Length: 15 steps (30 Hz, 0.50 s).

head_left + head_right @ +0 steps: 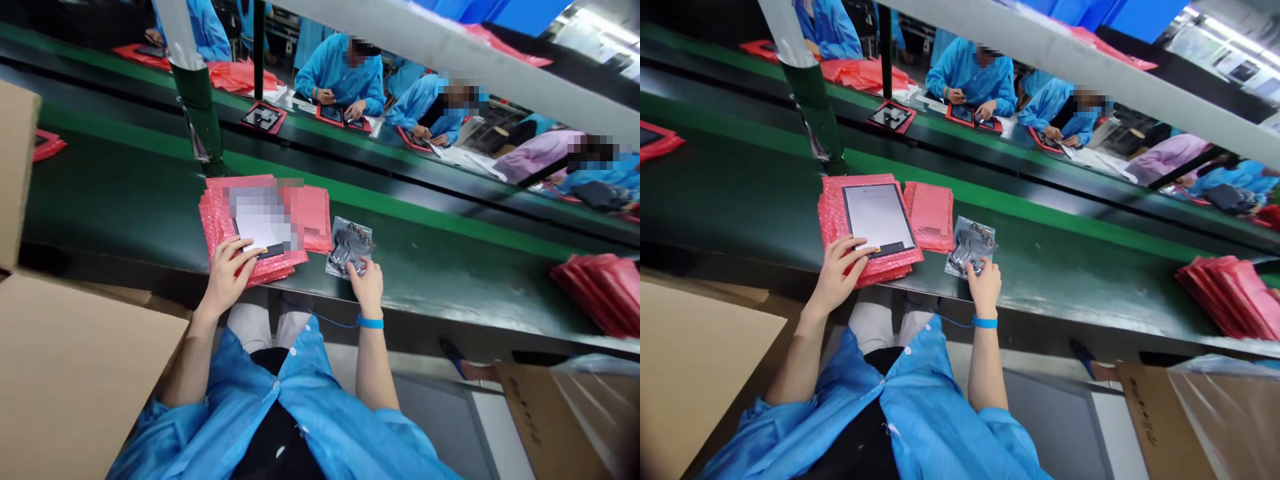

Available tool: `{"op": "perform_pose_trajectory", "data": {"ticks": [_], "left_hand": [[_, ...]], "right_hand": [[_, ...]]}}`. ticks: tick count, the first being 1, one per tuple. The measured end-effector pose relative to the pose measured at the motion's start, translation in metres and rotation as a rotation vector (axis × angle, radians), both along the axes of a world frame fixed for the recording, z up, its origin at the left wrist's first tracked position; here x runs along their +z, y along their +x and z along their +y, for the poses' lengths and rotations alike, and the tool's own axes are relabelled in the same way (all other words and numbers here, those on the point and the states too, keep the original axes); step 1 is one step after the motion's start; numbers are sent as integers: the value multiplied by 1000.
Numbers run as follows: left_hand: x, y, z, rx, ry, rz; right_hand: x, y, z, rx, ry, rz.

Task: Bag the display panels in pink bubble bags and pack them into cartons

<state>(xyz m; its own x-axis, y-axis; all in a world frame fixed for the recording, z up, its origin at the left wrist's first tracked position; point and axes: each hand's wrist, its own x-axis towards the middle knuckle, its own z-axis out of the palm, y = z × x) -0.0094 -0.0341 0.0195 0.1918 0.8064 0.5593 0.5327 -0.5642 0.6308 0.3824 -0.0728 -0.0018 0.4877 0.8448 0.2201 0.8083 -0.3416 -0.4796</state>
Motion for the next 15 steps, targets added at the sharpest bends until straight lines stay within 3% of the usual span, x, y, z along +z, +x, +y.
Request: {"op": "perform_pose_trajectory", "data": {"ticks": [6, 11, 15], "left_hand": [[3, -2, 0, -37, -58, -10], [-2, -8, 3, -71, -113, -59], [-5, -9, 5, -79, -125, -85]], "right_hand": [[-1, 12, 17, -51, -239, 26], [12, 21, 29, 5, -470, 56], [24, 26, 33, 26, -550, 58]]}}
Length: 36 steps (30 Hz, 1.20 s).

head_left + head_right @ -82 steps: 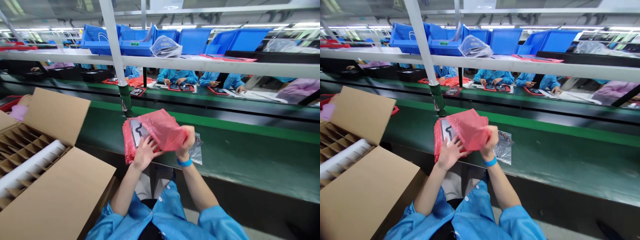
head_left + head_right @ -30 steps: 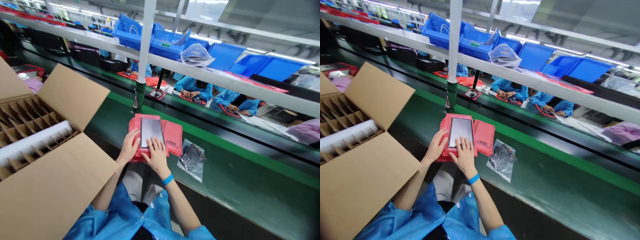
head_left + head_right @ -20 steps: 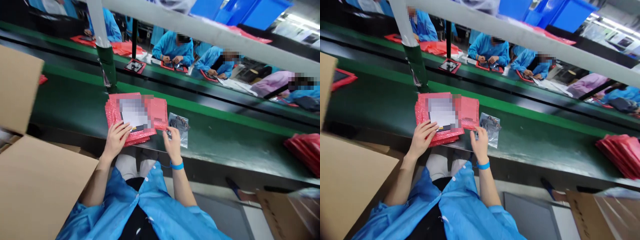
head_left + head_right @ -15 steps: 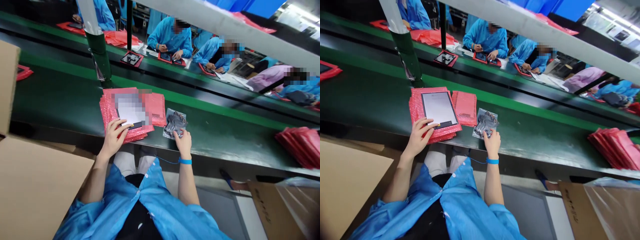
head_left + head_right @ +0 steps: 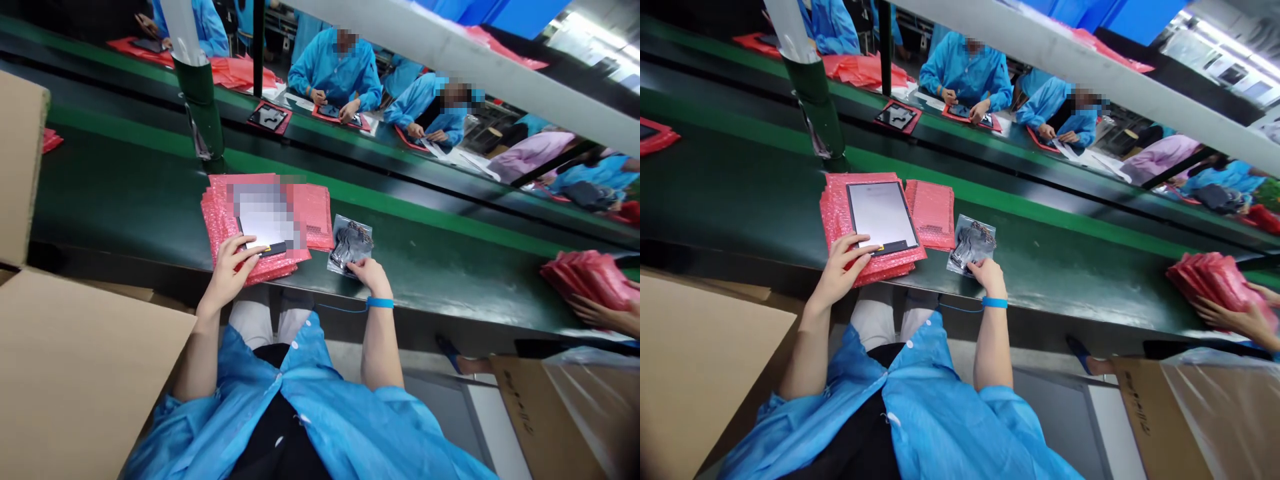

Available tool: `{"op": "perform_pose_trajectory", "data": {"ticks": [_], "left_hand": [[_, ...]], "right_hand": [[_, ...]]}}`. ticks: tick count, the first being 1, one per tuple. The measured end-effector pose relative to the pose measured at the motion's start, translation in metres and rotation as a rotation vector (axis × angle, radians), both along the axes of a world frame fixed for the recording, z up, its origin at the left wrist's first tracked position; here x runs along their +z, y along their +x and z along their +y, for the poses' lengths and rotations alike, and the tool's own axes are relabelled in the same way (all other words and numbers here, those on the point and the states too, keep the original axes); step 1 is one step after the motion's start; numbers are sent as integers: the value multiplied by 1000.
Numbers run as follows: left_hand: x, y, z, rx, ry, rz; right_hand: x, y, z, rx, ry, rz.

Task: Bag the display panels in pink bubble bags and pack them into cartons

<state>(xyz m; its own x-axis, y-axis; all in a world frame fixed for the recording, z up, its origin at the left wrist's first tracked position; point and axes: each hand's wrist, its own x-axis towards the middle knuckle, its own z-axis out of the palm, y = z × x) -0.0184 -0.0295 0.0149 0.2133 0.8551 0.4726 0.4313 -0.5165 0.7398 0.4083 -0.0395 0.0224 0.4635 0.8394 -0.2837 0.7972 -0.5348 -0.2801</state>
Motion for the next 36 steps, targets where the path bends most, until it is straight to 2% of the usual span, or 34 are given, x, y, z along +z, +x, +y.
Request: {"op": "perform_pose_trajectory", "data": {"ticks": [6, 11, 17, 26, 36], "left_hand": [[-2, 1, 0, 2, 11, -20], [-4, 2, 0, 1, 13, -37], [-7, 2, 1, -2, 6, -56], [-9, 3, 2, -9, 14, -59], [-9, 3, 1, -10, 4, -44]], "right_hand": [[11, 2, 1, 14, -64, 30], [10, 0, -2, -21, -38, 164], [6, -8, -7, -100, 100, 395], [27, -4, -27, -172, 366, 705], [32, 1, -22, -241, 672, 953]]}}
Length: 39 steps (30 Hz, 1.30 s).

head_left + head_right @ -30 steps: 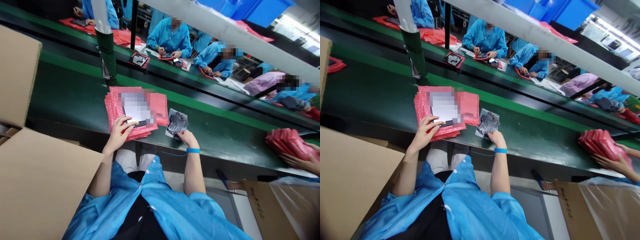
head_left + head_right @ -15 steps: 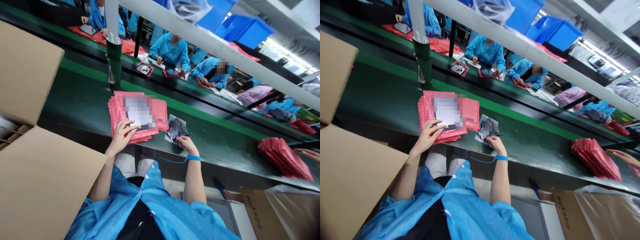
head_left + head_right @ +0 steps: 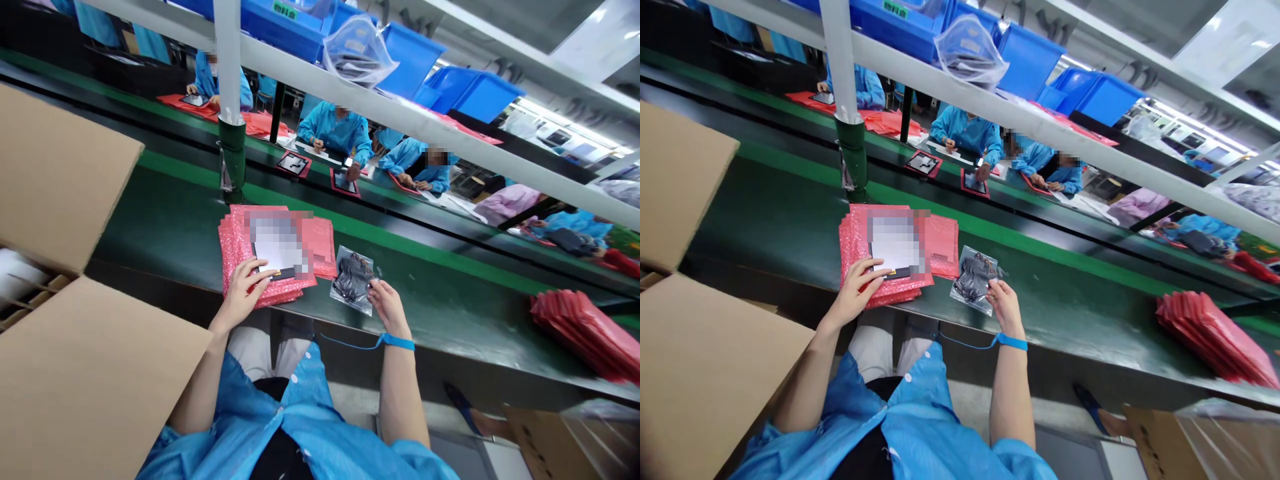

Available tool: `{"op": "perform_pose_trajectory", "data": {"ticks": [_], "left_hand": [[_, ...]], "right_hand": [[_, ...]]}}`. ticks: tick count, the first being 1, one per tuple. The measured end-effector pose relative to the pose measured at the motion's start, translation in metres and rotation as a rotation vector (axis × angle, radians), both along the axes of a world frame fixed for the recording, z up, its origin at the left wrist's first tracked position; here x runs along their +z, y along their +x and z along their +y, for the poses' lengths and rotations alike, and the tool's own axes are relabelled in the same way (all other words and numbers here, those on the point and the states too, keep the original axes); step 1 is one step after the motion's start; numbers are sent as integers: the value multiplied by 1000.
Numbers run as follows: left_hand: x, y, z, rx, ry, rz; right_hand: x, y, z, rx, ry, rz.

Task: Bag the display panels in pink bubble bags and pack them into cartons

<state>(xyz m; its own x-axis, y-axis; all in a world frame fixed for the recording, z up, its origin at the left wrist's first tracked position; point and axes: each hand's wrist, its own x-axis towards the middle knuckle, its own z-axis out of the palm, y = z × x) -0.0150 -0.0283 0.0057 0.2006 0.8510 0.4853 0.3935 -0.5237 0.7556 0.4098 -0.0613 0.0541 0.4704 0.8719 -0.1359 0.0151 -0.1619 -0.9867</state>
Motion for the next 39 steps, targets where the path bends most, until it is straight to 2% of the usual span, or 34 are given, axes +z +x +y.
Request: {"op": "perform_pose_trajectory", "data": {"ticks": [4, 7, 11, 14, 18, 21, 27, 33, 39], "left_hand": [[3, 1, -1, 15, -4, 9], [5, 1, 0, 14, -5, 15], [7, 1, 1, -10, -23, 10], [10, 2, -1, -11, -42, 7], [12, 3, -4, 12, -48, -13], [12, 3, -4, 22, -41, -46], [13, 3, -6, 33, -52, -71], [14, 3, -6, 25, -50, -73], [15, 2, -6, 26, -74, -52]], "right_hand": [[2, -17, 8, 15, 74, 42], [7, -50, 23, 142, 92, 59], [24, -109, 52, 500, 53, 42], [41, -146, 76, 793, 34, -55], [59, -172, 103, 1089, -27, -242], [65, -180, 116, 1239, -106, -349], [70, -188, 129, 1371, -170, -421], [73, -194, 133, 1435, -173, -427], [74, -198, 134, 1440, -200, -411]]}}
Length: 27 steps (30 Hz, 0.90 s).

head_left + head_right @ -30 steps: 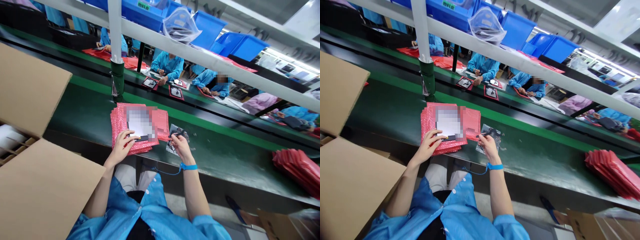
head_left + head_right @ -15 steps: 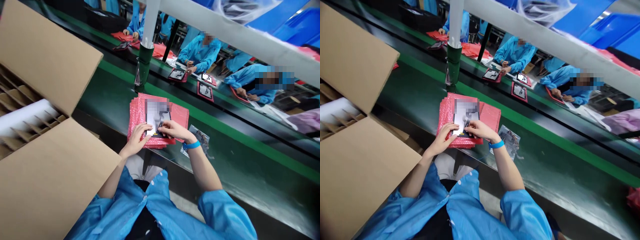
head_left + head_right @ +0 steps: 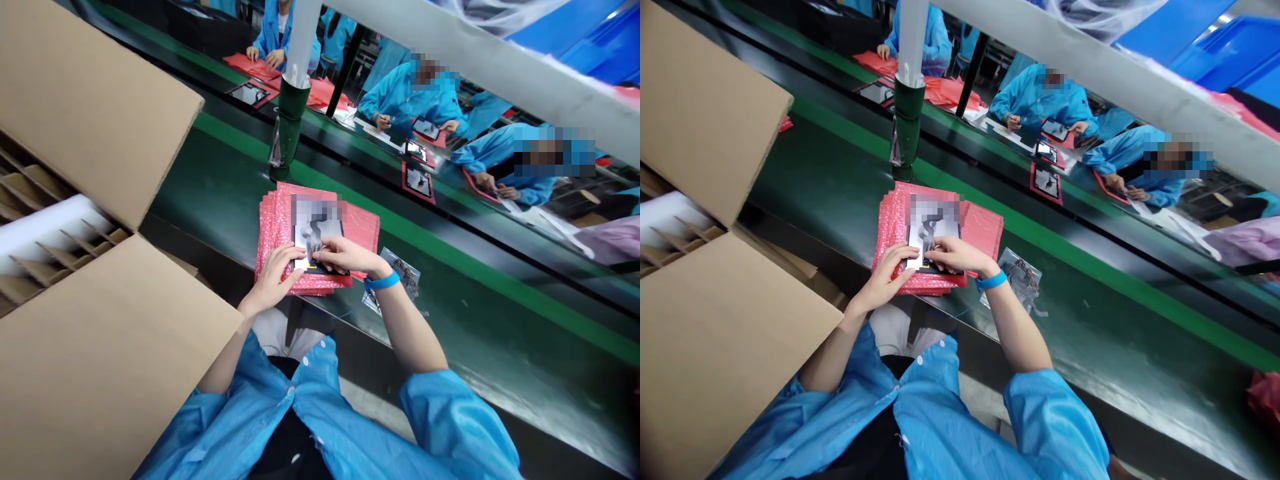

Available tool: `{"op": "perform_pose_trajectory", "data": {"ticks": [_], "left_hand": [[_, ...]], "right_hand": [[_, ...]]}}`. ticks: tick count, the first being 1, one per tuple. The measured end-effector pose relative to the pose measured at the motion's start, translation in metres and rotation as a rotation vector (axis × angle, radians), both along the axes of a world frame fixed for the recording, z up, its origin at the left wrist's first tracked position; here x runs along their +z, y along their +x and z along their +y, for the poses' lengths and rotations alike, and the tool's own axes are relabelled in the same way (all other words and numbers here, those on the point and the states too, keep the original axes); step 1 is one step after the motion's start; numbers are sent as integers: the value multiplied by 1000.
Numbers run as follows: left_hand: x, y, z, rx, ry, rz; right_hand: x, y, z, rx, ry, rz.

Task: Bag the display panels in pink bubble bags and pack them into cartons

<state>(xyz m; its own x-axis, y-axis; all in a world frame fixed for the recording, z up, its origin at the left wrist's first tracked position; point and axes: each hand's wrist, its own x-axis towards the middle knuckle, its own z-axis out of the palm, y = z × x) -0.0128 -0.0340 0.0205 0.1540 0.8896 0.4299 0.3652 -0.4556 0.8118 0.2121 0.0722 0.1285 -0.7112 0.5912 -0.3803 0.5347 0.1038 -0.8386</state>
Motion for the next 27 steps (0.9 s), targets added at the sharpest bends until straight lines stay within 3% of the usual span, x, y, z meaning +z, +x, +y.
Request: {"op": "perform_pose_trajectory", "data": {"ticks": [27], "left_hand": [[-4, 2, 0, 5, 36, -54]], "right_hand": [[0, -2, 1, 7, 60, -110]]}}
